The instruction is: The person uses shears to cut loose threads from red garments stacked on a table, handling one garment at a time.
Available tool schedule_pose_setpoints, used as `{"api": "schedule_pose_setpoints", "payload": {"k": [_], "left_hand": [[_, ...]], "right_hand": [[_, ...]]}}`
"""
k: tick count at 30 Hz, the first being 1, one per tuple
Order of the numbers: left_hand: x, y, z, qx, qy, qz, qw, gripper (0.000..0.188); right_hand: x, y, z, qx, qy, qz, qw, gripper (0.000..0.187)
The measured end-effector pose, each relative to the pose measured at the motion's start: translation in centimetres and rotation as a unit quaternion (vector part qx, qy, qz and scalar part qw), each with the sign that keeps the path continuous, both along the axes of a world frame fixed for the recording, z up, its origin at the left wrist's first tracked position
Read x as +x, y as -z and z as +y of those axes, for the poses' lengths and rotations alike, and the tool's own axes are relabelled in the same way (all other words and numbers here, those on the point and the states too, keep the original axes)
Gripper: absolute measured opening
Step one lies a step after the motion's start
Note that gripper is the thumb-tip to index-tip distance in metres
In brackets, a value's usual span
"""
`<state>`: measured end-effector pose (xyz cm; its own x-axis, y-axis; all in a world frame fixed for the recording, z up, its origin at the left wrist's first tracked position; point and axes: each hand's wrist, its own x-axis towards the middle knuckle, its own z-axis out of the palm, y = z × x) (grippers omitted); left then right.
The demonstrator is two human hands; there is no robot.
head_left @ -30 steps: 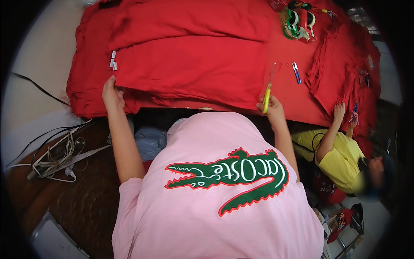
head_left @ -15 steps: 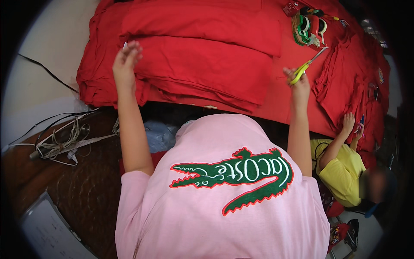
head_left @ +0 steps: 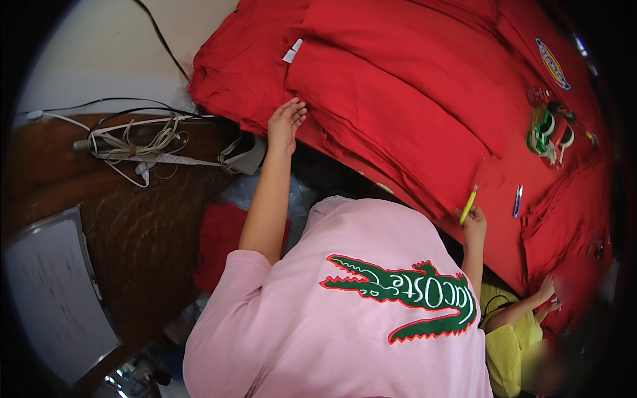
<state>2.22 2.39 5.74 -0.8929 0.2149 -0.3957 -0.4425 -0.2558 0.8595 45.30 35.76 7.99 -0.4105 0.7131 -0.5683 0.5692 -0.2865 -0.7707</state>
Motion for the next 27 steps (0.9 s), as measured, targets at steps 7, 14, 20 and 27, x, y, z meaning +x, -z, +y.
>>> {"api": "schedule_pose_setpoints", "payload": {"k": [7, 14, 20, 27], "left_hand": [[-3.4, 0.1, 2.6, 0.025, -0.078, 0.015, 0.997, 0.034], [-7.1, -0.4, 1.0, -0.048, -0.102, 0.111, 0.987, 0.016], [-8.6, -3.0, -0.2, -0.112, -0.062, 0.132, 0.983, 0.012], [-12.5, -14.9, 8.5, -0.006, 0.052, 0.228, 0.972, 0.009]], "right_hand": [[1.6, -0.7, 1.3, 0.006, 0.015, -0.001, 1.000, 0.024], [1.8, -1.7, 0.5, 0.005, 0.039, 0.001, 0.999, 0.023], [1.2, -3.6, 1.5, -0.034, 0.045, -0.039, 0.998, 0.024], [-4.1, -9.9, 9.4, -0.088, 0.066, 0.493, 0.863, 0.025]]}}
